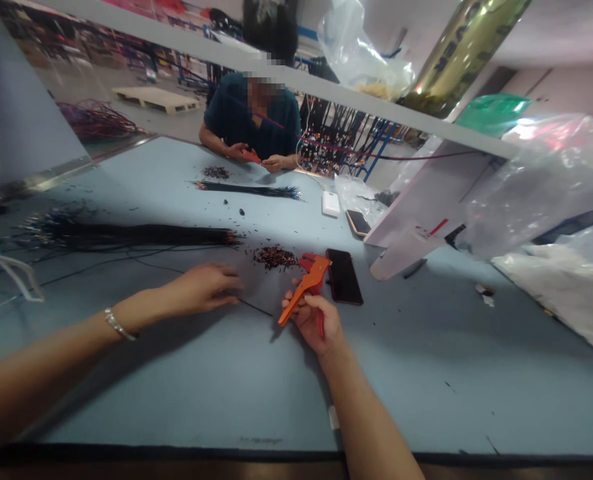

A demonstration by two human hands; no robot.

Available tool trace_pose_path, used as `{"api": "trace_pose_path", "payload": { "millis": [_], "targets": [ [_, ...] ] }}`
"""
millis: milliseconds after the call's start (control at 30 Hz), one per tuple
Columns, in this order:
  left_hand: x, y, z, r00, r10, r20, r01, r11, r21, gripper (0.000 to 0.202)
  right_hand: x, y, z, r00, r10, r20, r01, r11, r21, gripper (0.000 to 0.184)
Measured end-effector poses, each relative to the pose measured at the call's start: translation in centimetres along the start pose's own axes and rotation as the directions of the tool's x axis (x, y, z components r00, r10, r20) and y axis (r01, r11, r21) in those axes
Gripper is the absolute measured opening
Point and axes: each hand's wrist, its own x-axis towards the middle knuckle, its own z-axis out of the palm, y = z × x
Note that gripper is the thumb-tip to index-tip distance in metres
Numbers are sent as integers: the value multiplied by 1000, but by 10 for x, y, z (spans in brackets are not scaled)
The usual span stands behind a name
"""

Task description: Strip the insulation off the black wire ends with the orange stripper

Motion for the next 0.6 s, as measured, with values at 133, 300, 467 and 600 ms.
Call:
{"api": "trace_pose_path", "payload": {
  "millis": [133, 300, 467, 600],
  "targets": [
    [-11, -2, 5, 997, -72, 32, 70, 995, 69, 16, 1, 0, -1, 1000, -5, 17, 5, 1000, -9, 30],
    [-21, -14, 5, 991, -132, 32, 128, 984, 120, 22, 1, 0, -3, 1000, -5, 7, 5, 1000, -12, 30],
    [-41, -8, 1, 981, -42, -191, 44, 999, 3, 28, -1, -4, -4, 1000, -27, -16, 27, 999, 22, 31],
    [-63, 15, 5, 969, 141, -204, -172, 975, -141, 22, 0, -8, -3, 998, -63, -25, 65, 993, 100, 30]
  ]
}}
